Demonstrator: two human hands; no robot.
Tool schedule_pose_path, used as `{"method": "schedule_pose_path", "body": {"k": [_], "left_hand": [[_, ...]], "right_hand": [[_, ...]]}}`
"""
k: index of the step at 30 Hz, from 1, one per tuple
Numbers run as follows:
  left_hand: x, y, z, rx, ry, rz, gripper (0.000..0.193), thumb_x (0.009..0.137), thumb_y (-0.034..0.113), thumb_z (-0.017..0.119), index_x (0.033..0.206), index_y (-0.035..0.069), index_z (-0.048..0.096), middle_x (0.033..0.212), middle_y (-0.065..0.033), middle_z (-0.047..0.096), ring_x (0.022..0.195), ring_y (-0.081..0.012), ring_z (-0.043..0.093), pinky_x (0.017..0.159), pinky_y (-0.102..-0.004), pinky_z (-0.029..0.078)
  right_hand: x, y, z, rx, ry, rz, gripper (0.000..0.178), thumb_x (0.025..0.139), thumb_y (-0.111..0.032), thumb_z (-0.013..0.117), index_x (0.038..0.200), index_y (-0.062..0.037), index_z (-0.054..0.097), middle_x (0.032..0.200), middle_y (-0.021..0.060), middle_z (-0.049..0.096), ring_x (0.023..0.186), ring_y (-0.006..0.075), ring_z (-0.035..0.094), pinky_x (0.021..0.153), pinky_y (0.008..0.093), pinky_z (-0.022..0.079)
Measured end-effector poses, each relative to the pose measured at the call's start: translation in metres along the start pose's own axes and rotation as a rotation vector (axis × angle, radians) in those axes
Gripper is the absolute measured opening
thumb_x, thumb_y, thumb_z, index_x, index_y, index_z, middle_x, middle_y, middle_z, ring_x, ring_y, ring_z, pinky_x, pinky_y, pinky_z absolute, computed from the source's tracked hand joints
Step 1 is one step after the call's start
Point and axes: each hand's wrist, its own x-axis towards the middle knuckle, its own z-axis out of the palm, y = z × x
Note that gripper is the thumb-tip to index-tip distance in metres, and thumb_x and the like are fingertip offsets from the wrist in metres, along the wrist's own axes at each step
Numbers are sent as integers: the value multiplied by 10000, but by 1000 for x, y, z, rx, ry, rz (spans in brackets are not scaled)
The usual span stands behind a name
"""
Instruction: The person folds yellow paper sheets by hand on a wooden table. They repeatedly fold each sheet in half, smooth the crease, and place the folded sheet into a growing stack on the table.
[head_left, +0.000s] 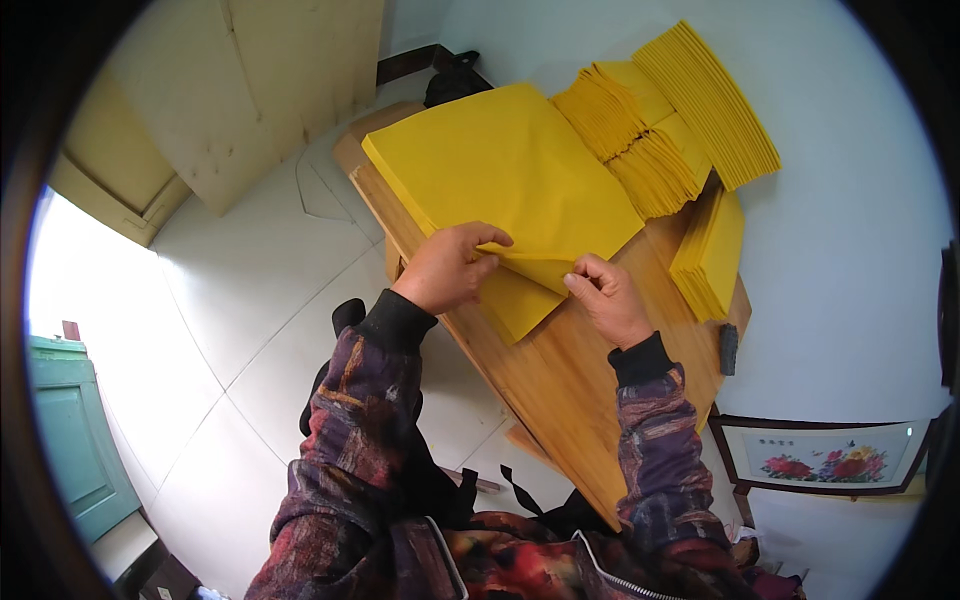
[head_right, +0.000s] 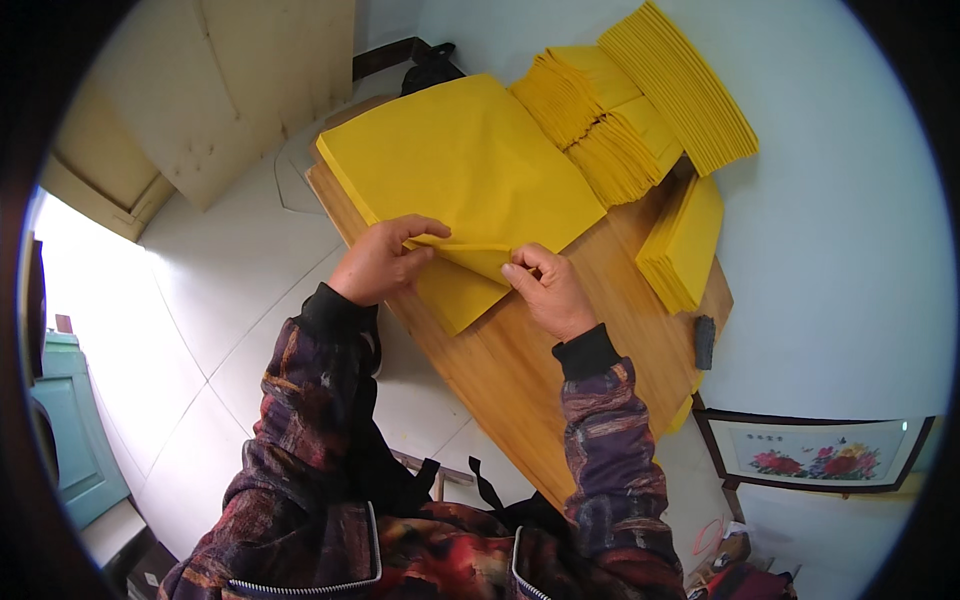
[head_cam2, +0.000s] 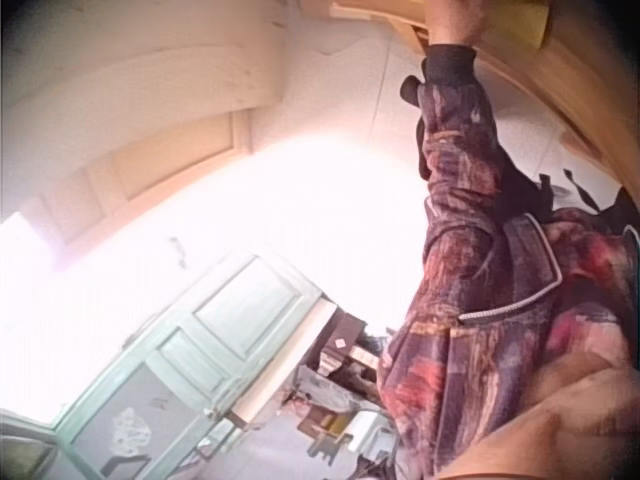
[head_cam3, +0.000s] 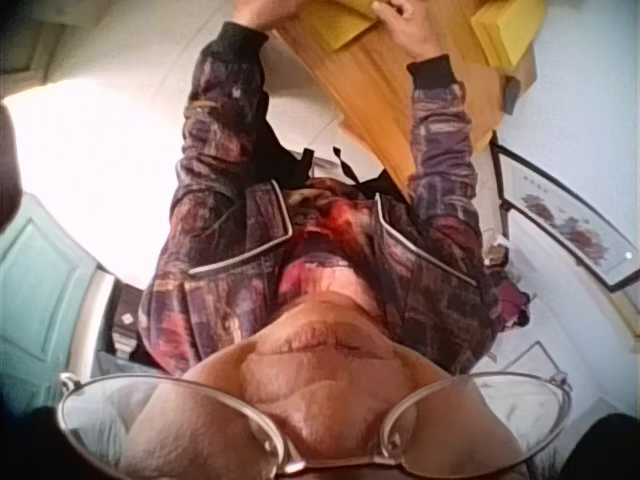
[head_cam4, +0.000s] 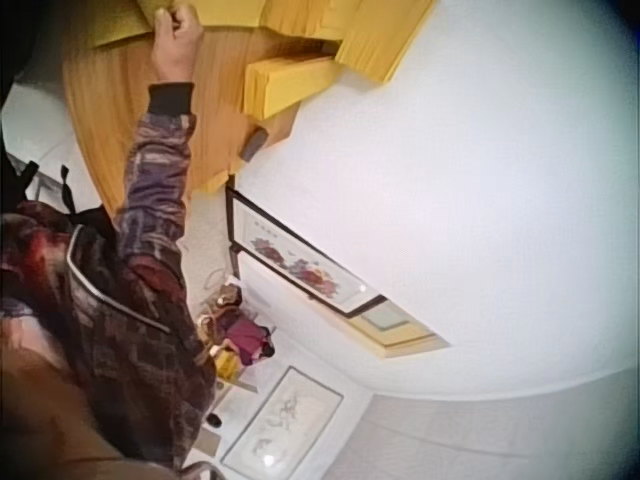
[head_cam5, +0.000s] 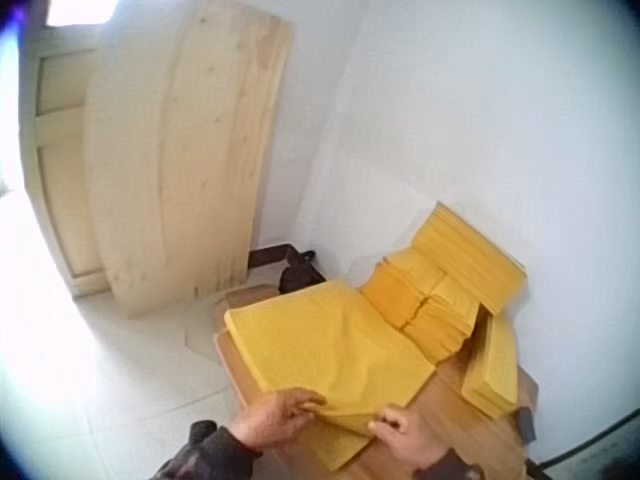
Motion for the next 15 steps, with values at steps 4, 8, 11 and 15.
{"method": "schedule_pose_path", "body": {"k": [4,8,11,15], "left_hand": [[5,0,4,-151,-84,13,302,967,201,518,1194,10,572,919,-49,627,624,-121,622,568,-232,498],[11,-11,3,-202,-129,-46,412,995,357,487,1194,7,575,972,-53,633,726,-124,653,588,-220,500],[13,-17,4,-265,-113,-74,432,991,384,497,1182,9,591,1006,-54,642,807,-120,655,593,-222,501],[16,-18,3,-213,-107,-114,411,987,366,512,1166,9,608,1020,-47,652,868,-110,642,608,-219,500]], "right_hand": [[4,-4,-4,16,-32,7,159,887,-80,632,791,-25,518,714,-32,435,669,68,399,598,237,358],[6,-4,-4,21,-63,22,153,880,-82,643,793,-24,530,712,-40,443,668,64,403,601,228,361],[6,0,-2,84,-94,54,153,887,-93,643,792,-28,541,710,-51,448,664,55,397,597,218,358],[9,8,-1,232,-141,82,176,915,-130,635,790,-36,554,712,-71,446,661,40,385,592,207,351]]}}
